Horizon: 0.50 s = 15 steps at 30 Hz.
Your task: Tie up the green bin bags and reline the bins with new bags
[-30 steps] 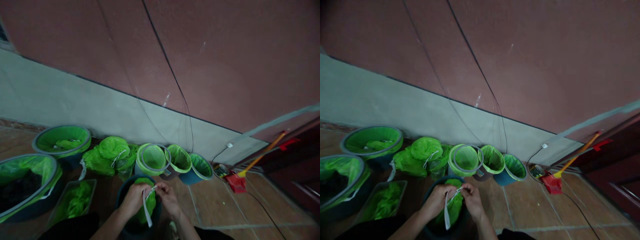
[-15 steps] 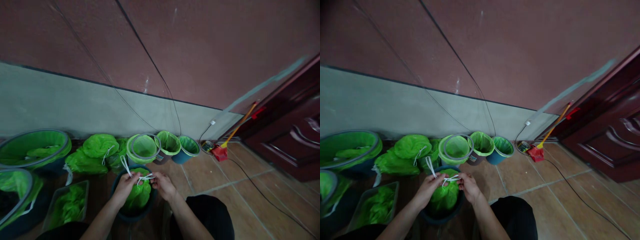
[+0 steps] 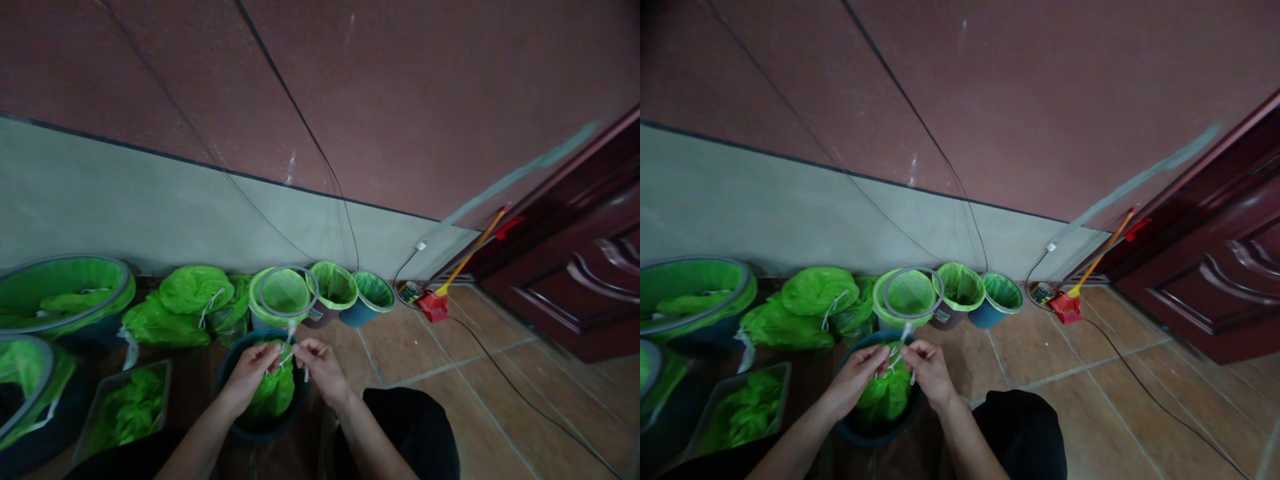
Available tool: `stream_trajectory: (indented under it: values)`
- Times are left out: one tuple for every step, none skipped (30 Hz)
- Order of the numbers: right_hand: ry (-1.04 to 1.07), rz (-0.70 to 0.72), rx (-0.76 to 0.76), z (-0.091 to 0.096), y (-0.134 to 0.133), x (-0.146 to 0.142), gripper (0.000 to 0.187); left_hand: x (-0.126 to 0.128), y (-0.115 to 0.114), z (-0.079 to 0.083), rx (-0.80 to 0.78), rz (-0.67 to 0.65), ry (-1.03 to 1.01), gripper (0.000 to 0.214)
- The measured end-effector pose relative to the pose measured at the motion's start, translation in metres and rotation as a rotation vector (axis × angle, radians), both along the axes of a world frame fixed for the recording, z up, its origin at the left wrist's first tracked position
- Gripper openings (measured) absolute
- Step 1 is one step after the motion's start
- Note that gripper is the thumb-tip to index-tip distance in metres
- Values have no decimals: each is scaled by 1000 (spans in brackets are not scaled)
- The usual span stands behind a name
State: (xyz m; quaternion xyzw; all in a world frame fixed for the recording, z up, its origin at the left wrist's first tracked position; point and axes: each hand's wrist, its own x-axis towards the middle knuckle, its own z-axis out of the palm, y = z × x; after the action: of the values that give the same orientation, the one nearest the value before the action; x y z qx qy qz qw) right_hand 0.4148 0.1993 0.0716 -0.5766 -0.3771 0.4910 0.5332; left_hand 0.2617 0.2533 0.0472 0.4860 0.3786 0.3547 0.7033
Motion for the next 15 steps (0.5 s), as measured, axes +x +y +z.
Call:
stream_trajectory:
  values:
    - [-50, 18, 46, 3, 2, -3, 44, 0, 0, -1, 13, -27, 2, 40]
    - [-83, 37, 77, 5, 5, -6, 43, -1, 0, -2, 21, -56, -1, 35]
    - [-100, 55, 96, 7, 8, -9, 42, -1, 0, -2, 27, -88, -7, 31]
    - [-104, 74, 108, 8, 11, -12, 42, -2, 0, -2, 32, -121, -15, 29]
    - [-97, 94, 117, 10, 13, -15, 42, -2, 0, -2, 37, -149, -24, 28]
    - [-81, 109, 121, 11, 15, -17, 43, -2, 0, -2, 44, -166, -34, 27]
    - [-50, 108, 116, 12, 17, -19, 43, -2, 0, -1, 53, -177, -41, 27]
    - [-1, 90, 101, 13, 18, -20, 45, -2, -1, 0, 65, -177, -42, 27]
    - [58, 59, 73, 12, 18, -20, 49, -2, -1, 1, 75, -159, -40, 28]
    - [117, 23, 32, 10, 18, -20, 56, -2, -1, 2, 84, -132, -33, 29]
    - [160, -11, -17, 7, 16, -20, 63, -2, 0, 3, 90, -103, -24, 30]
    - [174, -28, -66, 3, 15, -19, 69, -2, 1, 3, 96, -77, -14, 31]
    - [150, -21, -105, -2, 12, -18, 71, -2, 2, 2, 102, -56, -7, 32]
    - [92, 2, -126, -8, 10, -16, 70, -3, 3, 1, 108, -45, -3, 33]
    - [13, 27, -122, -12, 7, -15, 66, -3, 5, -1, 117, -44, 0, 33]
